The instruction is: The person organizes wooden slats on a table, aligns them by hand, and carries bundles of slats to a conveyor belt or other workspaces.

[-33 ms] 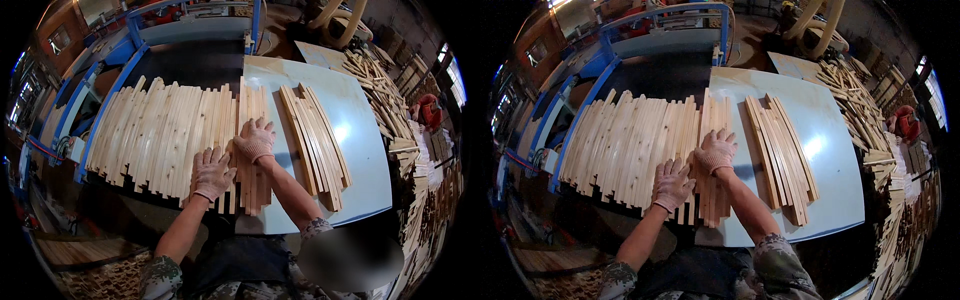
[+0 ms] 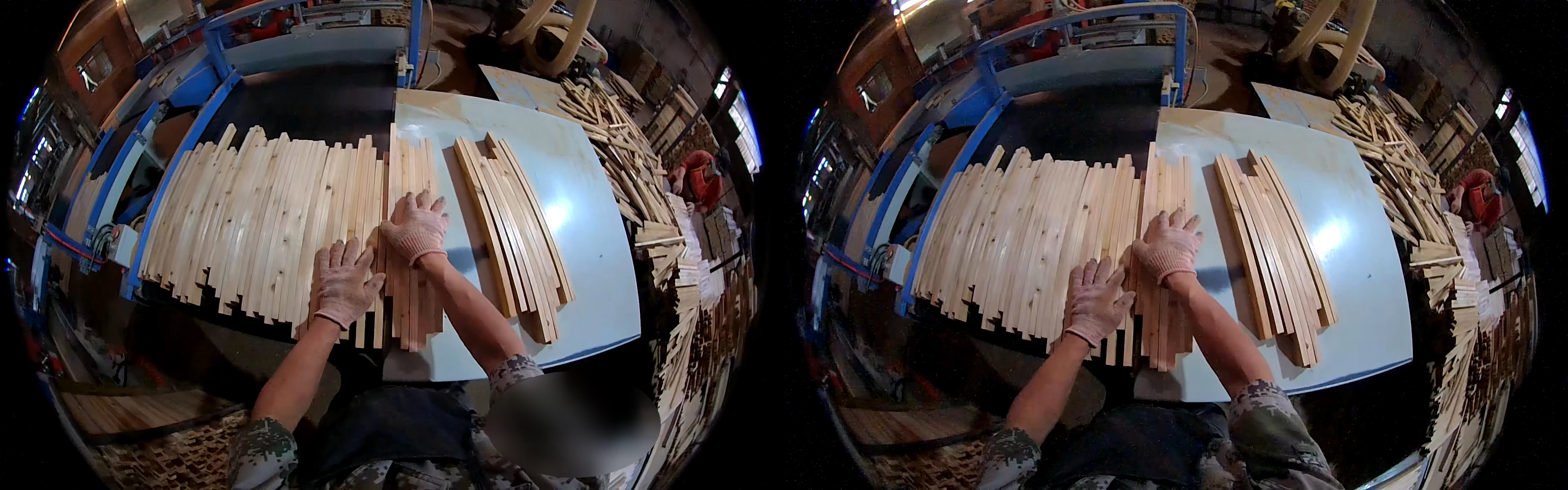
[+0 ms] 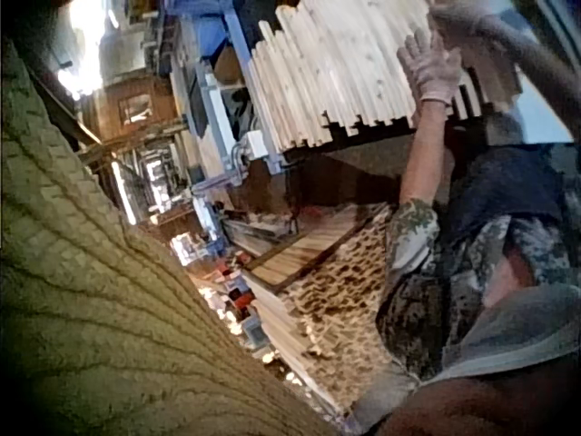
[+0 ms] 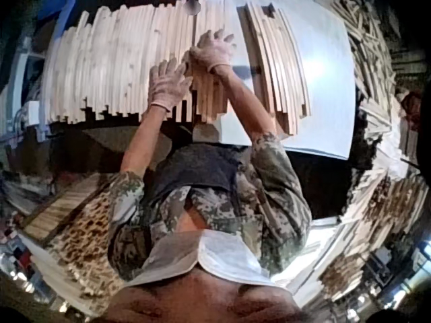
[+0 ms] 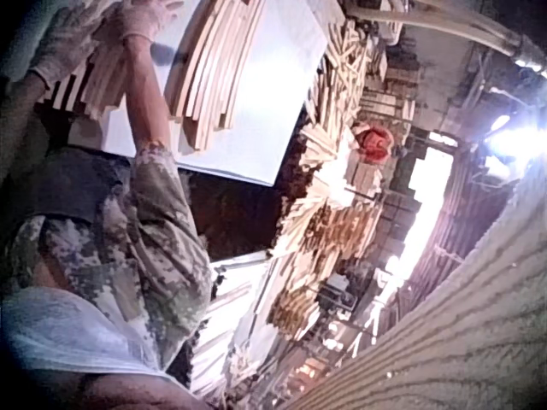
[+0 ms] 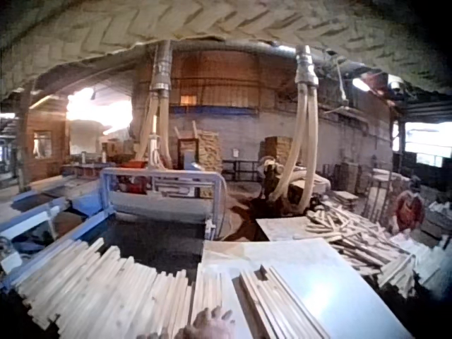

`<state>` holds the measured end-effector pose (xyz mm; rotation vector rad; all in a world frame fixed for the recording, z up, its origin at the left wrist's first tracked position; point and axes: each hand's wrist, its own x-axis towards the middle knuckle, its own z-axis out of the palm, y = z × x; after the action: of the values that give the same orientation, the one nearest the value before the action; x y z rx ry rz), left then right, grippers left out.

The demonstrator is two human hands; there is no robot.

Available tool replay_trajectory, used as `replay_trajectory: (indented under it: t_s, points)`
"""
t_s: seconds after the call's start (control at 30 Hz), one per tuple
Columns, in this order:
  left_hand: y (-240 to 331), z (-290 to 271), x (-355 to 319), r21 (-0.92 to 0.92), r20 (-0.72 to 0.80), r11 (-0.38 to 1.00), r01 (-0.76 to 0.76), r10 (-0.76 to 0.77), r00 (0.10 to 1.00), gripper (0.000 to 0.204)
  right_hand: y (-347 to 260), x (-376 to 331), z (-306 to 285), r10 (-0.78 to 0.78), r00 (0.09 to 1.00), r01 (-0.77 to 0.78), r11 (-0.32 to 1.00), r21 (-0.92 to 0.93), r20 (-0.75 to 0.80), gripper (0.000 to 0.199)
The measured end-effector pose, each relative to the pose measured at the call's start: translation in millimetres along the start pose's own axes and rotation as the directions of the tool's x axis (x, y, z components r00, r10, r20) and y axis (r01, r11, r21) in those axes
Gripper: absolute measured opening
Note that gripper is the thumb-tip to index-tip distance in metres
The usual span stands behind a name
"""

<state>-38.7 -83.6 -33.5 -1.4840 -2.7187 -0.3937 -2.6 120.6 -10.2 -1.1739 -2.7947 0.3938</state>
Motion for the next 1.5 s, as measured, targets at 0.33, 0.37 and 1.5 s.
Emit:
replay_trajectory:
  t_s: [0.33, 0.37, 1.5]
  points:
    - [20, 13, 12, 0.032, 0.030, 0.999, 0.023, -0.024, 0.999, 0.069, 93, -26, -6, -0.057, 0.998, 0.051, 0.988, -0.144, -0.038, 0.087]
    - [21, 13, 16, 0.027, 0.049, 0.999, 0.038, -0.040, 0.998, 0.069, 100, -21, -9, -0.032, 0.999, 0.025, 0.987, -0.162, -0.038, 0.090]
    - [-203, -31, -2, -0.211, 0.058, 0.894, 0.394, -0.391, 0.919, 0.095, -275, 284, 144, -0.415, 0.909, 0.416, 0.902, -0.114, 0.031, 0.063]
